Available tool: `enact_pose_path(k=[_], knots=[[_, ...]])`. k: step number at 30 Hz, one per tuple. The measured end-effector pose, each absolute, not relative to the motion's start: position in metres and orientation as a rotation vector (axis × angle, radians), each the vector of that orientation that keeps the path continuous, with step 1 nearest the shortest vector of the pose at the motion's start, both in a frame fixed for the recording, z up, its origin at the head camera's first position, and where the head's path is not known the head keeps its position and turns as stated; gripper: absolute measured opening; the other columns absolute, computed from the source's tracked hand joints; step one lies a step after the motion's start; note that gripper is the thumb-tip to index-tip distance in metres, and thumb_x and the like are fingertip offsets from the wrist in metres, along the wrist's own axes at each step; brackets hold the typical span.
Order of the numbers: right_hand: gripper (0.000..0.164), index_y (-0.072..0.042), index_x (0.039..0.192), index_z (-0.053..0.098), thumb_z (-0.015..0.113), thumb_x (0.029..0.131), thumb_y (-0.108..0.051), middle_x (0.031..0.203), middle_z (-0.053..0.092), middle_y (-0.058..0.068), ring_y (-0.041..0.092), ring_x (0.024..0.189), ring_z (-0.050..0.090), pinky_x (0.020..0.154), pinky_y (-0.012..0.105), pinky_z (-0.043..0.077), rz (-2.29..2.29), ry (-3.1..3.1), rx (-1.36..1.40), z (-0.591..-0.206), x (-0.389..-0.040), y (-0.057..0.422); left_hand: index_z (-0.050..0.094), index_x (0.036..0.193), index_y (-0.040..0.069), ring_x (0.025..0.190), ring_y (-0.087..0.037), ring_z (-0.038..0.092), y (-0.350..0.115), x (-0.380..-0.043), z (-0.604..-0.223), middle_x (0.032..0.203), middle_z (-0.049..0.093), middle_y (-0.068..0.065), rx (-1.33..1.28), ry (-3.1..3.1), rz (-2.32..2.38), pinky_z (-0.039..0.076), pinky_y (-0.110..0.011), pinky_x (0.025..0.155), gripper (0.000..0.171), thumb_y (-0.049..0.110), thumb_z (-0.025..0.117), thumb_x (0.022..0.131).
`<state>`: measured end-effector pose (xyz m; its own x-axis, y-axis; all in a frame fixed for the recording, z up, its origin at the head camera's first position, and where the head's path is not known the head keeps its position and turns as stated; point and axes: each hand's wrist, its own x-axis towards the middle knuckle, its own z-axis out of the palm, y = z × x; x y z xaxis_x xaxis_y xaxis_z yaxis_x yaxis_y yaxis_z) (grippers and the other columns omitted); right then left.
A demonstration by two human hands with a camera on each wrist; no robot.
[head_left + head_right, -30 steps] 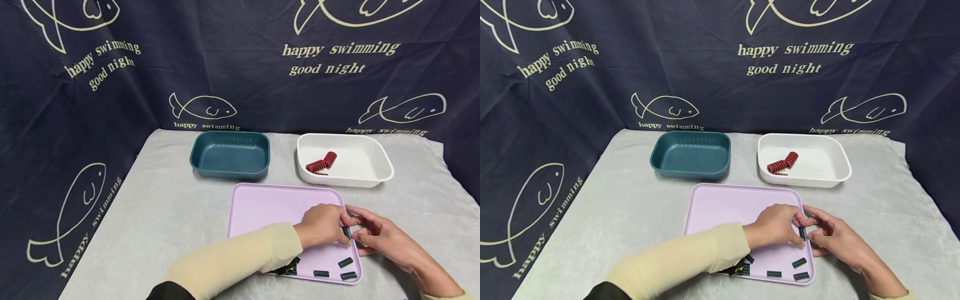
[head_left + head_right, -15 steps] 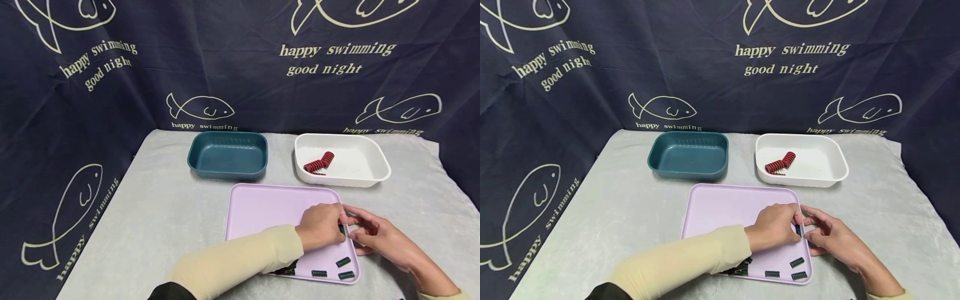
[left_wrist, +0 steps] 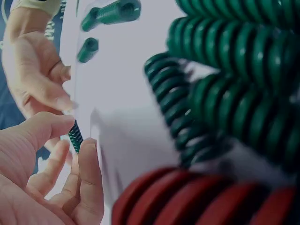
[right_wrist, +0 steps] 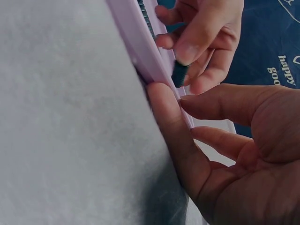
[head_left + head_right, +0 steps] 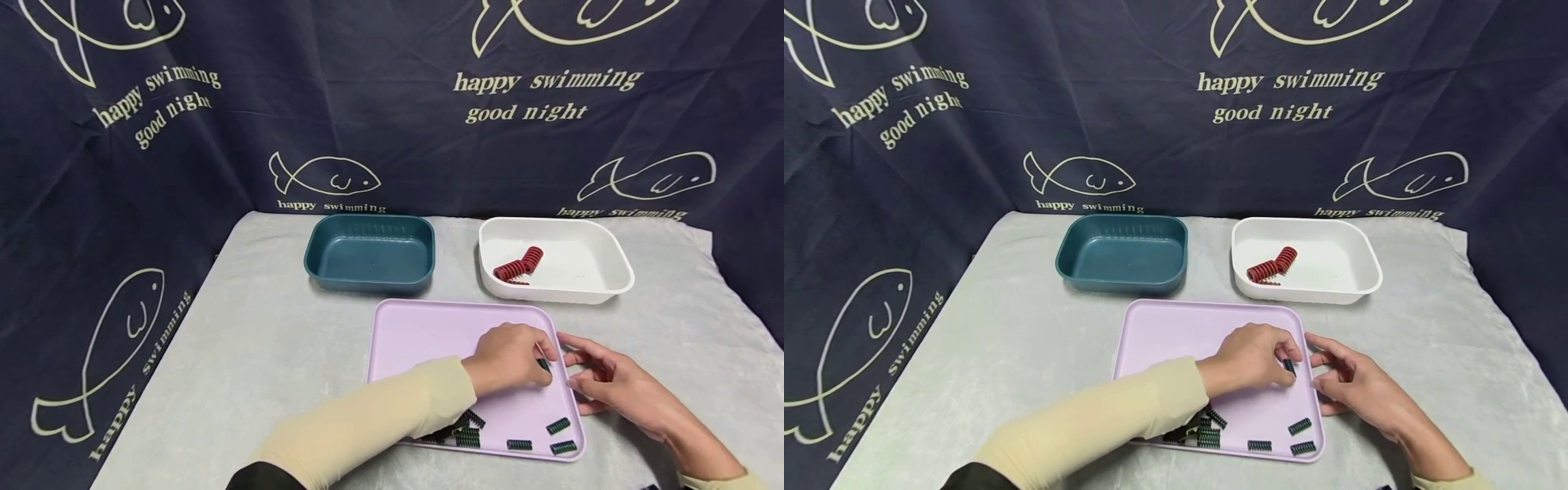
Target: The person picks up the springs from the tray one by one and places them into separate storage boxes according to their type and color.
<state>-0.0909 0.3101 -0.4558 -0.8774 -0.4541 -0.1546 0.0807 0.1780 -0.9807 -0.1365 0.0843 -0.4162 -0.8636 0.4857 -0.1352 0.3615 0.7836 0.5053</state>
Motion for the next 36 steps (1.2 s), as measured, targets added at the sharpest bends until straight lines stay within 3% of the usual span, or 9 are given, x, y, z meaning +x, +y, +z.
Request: enact_pose_path(k=[6, 11, 18, 25, 32, 36], knots=[[0.064, -0.017, 0.159, 0.040, 0.058, 0.102, 0.004, 0.125, 0.056, 0.006, 0.015, 0.097, 0.069, 0.070, 0.048, 0.063, -1.733, 2.068, -0.325, -0.455, -0.091, 0.310, 0.081, 0.088, 0.039, 0.063, 0.009, 0.053, 0.067, -0.149, -0.399, 0.070, 0.059, 0.028, 0.570, 2.604, 0.901, 0.041, -0.012, 0.060, 0.016, 0.030, 0.088, 0.077], [0.063, -0.014, 0.159, 0.039, 0.059, 0.102, 0.003, 0.124, 0.056, 0.007, 0.016, 0.096, 0.070, 0.070, 0.048, 0.063, -1.733, 2.075, -0.312, -0.453, -0.090, 0.307, 0.083, 0.090, 0.027, 0.055, -0.002, 0.062, 0.040, -0.162, -0.384, 0.062, 0.065, 0.015, 0.400, 2.427, 1.199, 0.053, -0.021, 0.050, 0.011, 0.020, 0.088, 0.082], [0.063, -0.011, 0.159, 0.038, 0.060, 0.101, 0.002, 0.123, 0.056, 0.007, 0.016, 0.096, 0.070, 0.068, 0.048, 0.063, -1.729, 2.097, -0.290, -0.453, -0.089, 0.307, 0.082, 0.100, 0.019, 0.070, -0.013, 0.071, -0.005, -0.187, -0.365, 0.082, 0.073, 0.008, 0.285, 2.248, 1.448, 0.057, -0.029, 0.054, 0.013, 0.016, 0.083, 0.088], [0.064, -0.009, 0.159, 0.037, 0.060, 0.101, 0.003, 0.123, 0.056, 0.007, 0.017, 0.096, 0.070, 0.068, 0.049, 0.063, -1.746, 2.075, -0.311, -0.453, -0.088, 0.308, 0.081, 0.107, 0.017, 0.077, -0.018, 0.074, -0.039, -0.209, -0.345, 0.093, 0.075, 0.002, 0.213, 2.183, 1.539, 0.059, -0.031, 0.058, 0.017, 0.015, 0.081, 0.090], [0.065, -0.002, 0.159, 0.033, 0.062, 0.100, 0.002, 0.124, 0.055, 0.012, 0.017, 0.095, 0.070, 0.067, 0.049, 0.063, -1.726, 2.103, -0.276, -0.450, -0.087, 0.306, 0.080, 0.111, 0.018, 0.089, -0.022, 0.075, -0.068, -0.228, -0.335, 0.107, 0.075, 0.000, 0.141, 2.111, 1.590, 0.062, -0.039, 0.073, 0.021, 0.019, 0.080, 0.091], [0.067, 0.001, 0.158, 0.031, 0.063, 0.100, 0.001, 0.124, 0.053, 0.016, 0.018, 0.095, 0.070, 0.068, 0.049, 0.063, -1.717, 2.110, -0.253, -0.448, -0.087, 0.304, 0.079, 0.115, 0.018, 0.093, -0.022, 0.075, -0.085, -0.237, -0.332, 0.114, 0.074, 0.001, 0.094, 2.076, 1.622, 0.062, -0.034, 0.072, 0.024, 0.022, 0.080, 0.091]])
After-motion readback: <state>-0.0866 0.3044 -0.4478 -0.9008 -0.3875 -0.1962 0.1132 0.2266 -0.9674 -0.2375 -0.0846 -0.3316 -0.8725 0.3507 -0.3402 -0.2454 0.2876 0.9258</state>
